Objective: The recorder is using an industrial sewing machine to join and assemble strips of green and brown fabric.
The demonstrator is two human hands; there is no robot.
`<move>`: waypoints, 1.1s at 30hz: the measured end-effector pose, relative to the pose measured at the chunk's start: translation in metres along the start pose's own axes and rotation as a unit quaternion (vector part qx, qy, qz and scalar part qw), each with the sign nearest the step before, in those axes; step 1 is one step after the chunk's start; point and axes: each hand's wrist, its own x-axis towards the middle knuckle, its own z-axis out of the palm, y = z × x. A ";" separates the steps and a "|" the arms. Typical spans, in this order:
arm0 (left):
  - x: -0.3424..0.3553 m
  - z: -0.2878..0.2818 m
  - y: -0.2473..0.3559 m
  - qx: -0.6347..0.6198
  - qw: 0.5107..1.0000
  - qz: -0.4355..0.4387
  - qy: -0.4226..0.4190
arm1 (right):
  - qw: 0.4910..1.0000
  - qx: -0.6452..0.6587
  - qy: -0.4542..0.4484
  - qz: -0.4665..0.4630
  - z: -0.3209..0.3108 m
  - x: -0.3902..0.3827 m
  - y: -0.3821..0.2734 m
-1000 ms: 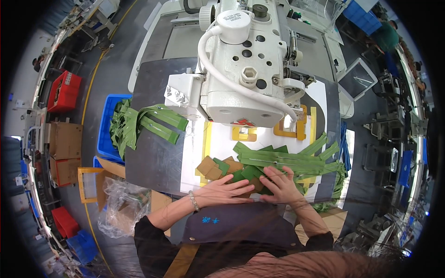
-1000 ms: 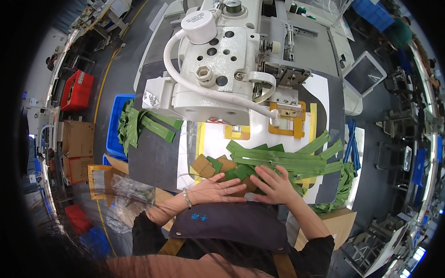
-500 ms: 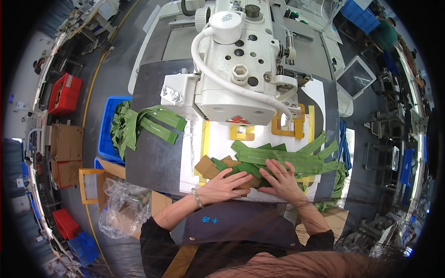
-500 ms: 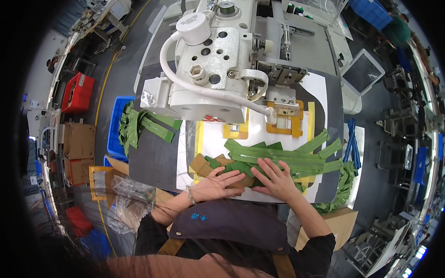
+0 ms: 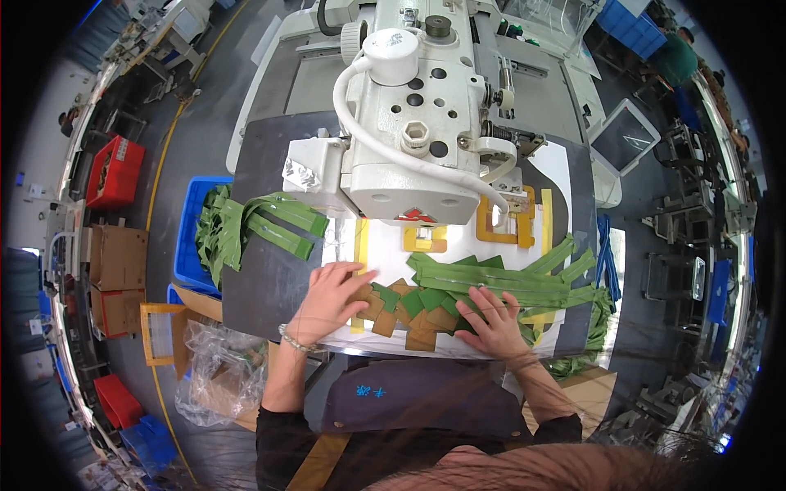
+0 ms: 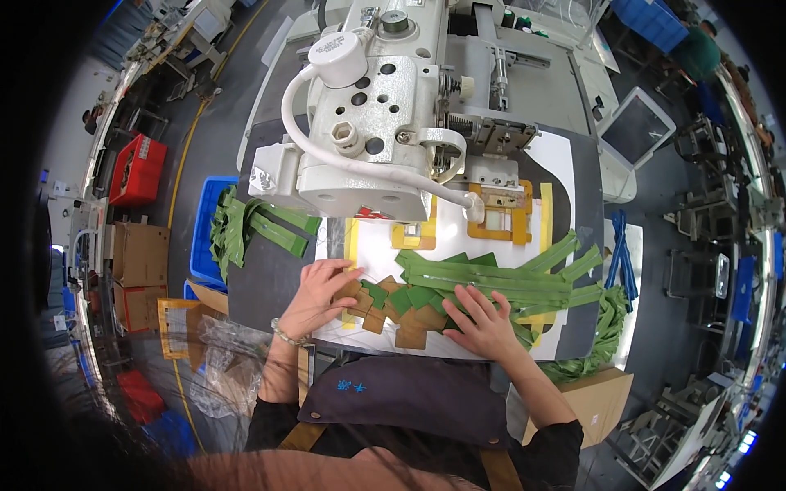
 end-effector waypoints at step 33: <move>0.044 0.037 0.059 -0.260 0.941 0.192 0.104 | 0.538 0.761 -0.012 0.362 -0.018 0.064 -0.030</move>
